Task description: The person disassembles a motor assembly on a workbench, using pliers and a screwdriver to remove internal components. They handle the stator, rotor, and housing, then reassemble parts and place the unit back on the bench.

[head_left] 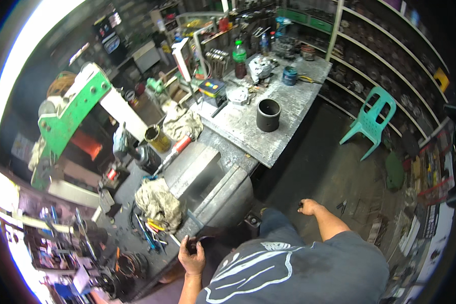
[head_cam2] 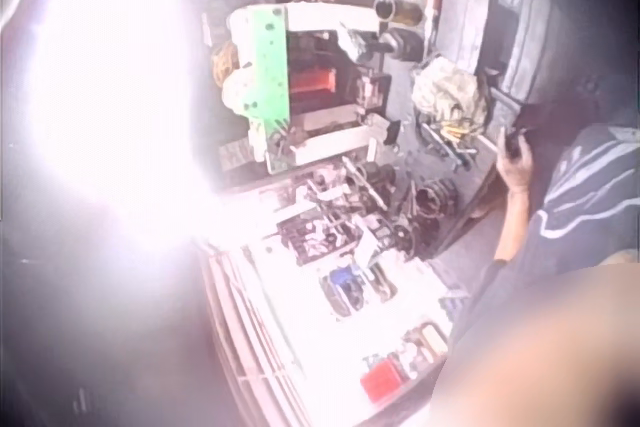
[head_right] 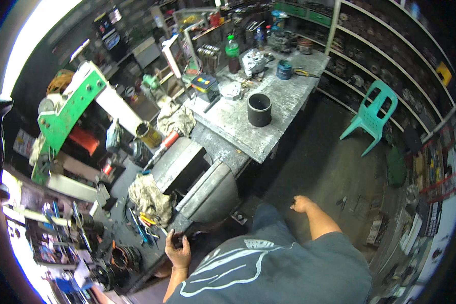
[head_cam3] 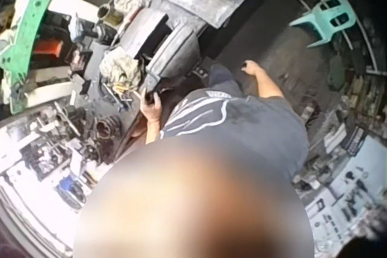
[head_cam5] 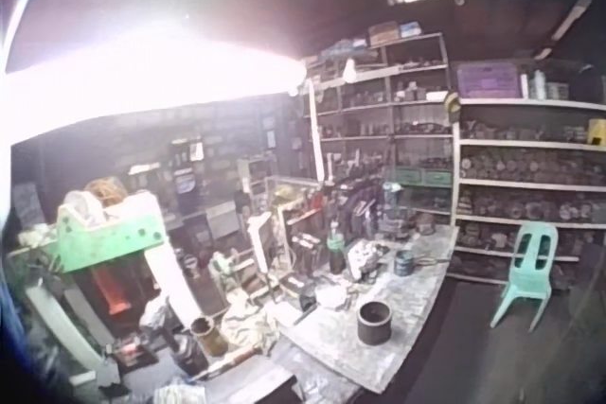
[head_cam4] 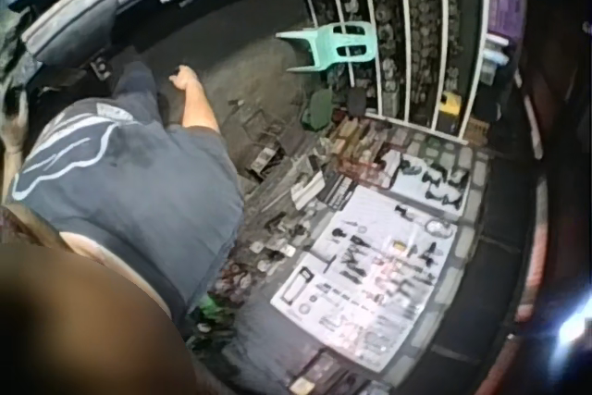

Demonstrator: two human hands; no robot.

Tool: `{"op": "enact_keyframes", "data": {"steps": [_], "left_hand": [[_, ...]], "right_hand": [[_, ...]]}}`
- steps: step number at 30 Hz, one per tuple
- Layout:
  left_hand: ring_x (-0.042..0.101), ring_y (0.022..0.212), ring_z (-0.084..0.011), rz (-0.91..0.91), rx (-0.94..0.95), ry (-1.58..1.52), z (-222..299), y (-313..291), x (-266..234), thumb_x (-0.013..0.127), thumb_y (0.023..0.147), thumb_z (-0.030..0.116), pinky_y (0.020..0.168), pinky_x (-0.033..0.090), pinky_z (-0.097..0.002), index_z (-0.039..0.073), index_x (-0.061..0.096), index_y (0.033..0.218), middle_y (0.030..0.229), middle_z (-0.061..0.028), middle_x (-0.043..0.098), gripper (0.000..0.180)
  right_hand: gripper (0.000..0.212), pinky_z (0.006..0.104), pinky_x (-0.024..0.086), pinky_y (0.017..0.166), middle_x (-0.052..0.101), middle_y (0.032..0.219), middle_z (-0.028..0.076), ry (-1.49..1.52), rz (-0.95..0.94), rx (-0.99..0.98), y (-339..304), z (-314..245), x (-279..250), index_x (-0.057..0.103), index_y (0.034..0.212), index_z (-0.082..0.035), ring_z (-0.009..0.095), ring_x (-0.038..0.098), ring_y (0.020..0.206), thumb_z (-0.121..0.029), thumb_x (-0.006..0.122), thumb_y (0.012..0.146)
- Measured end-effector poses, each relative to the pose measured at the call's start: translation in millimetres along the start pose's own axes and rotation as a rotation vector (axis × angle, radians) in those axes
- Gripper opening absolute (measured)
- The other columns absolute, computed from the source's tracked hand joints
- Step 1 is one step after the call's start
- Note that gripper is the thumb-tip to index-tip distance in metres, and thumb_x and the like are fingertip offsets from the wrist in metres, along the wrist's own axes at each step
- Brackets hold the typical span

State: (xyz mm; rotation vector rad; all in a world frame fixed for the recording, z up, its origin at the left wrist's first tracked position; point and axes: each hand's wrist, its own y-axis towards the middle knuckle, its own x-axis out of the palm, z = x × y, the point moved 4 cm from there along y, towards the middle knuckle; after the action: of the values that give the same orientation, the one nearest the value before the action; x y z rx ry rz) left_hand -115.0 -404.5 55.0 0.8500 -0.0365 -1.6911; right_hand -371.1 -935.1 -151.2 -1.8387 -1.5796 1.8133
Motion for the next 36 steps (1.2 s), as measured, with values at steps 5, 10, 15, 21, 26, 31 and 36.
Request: {"op": "enact_keyframes", "data": {"steps": [5,10,15,21,26,31,36], "left_hand": [[0.081,0.095,-0.0242,0.093,-0.383,0.036,20.2,-28.2,54.8,0.082,0.097,0.005,0.088,0.065,-0.0367,0.002,0.066,0.146,0.113,-0.0143,0.083,0.052],[0.077,0.119,-0.0317,0.414,-0.564,0.224,19.4,-24.0,71.5,0.083,0.097,0.011,0.104,0.06,-0.0422,0.005,0.069,0.146,0.13,-0.0191,0.078,0.051],[0.045,0.159,-0.0485,0.447,-0.411,0.63,-21.6,84.4,44.2,0.096,0.085,0.024,0.13,0.039,-0.0553,0.006,0.057,0.161,0.175,-0.0277,0.041,0.087],[0.054,0.15,-0.049,0.014,-0.721,0.73,-116.7,171.9,37.2,0.091,0.087,0.028,0.125,0.046,-0.0549,0.009,0.06,0.158,0.163,-0.0301,0.052,0.08],[0.067,0.129,-0.0485,0.739,-0.806,0.287,-180.4,172.2,-28.7,0.076,0.091,0.014,0.114,0.053,-0.0533,0.001,0.065,0.141,0.128,-0.0283,0.071,0.054],[0.066,0.139,-0.0421,-0.041,-0.799,0.61,-167.4,207.1,-40.6,0.085,0.095,0.048,0.119,0.052,-0.0494,-0.002,0.068,0.145,0.147,-0.027,0.069,0.073],[0.069,0.133,-0.0421,0.077,-0.562,0.822,-141.3,281.6,-39.7,0.086,0.091,0.061,0.116,0.053,-0.0495,0.001,0.085,0.115,0.138,-0.0281,0.073,0.065]], "right_hand": [[0.073,0.0436,0.051,0.122,0.065,0.159,0.023,-0.139,-0.141,0.003,77.1,22.0,-58.4,0.064,0.156,0.001,0.038,0.065,0.145,-0.04,0.081,0.099],[0.064,0.0458,0.052,0.12,0.07,0.153,0.024,-0.287,-0.099,-0.127,161.6,10.9,-131.0,0.067,0.151,0.003,0.039,0.067,0.142,-0.034,0.082,0.101],[0.053,0.0459,0.054,0.117,0.074,0.142,0.029,-0.241,-0.054,-0.162,183.2,-25.3,-172.0,0.071,0.143,0.004,0.044,0.069,0.138,-0.029,0.082,0.103],[0.056,0.0467,0.057,0.113,0.076,0.138,0.029,-0.218,-0.008,-0.345,134.0,-87.5,-156.8,0.069,0.147,0.003,0.042,0.072,0.134,-0.028,0.082,0.101],[0.054,0.0457,0.057,0.112,0.078,0.136,0.026,-0.165,-0.018,-0.377,73.7,-44.1,-106.3,0.072,0.144,0.001,0.04,0.074,0.129,-0.029,0.081,0.1],[0.053,0.0478,0.064,0.088,0.081,0.122,0.029,0.015,-0.122,0.133,20.6,82.0,-20.9,0.07,0.139,0.009,0.039,0.081,0.105,-0.024,0.084,0.1],[0.054,0.0504,0.061,0.081,0.081,0.118,0.029,-0.181,-0.338,0.13,-40.2,125.1,36.7,0.072,0.134,0.012,0.037,0.079,0.097,-0.03,0.083,0.101]]}}
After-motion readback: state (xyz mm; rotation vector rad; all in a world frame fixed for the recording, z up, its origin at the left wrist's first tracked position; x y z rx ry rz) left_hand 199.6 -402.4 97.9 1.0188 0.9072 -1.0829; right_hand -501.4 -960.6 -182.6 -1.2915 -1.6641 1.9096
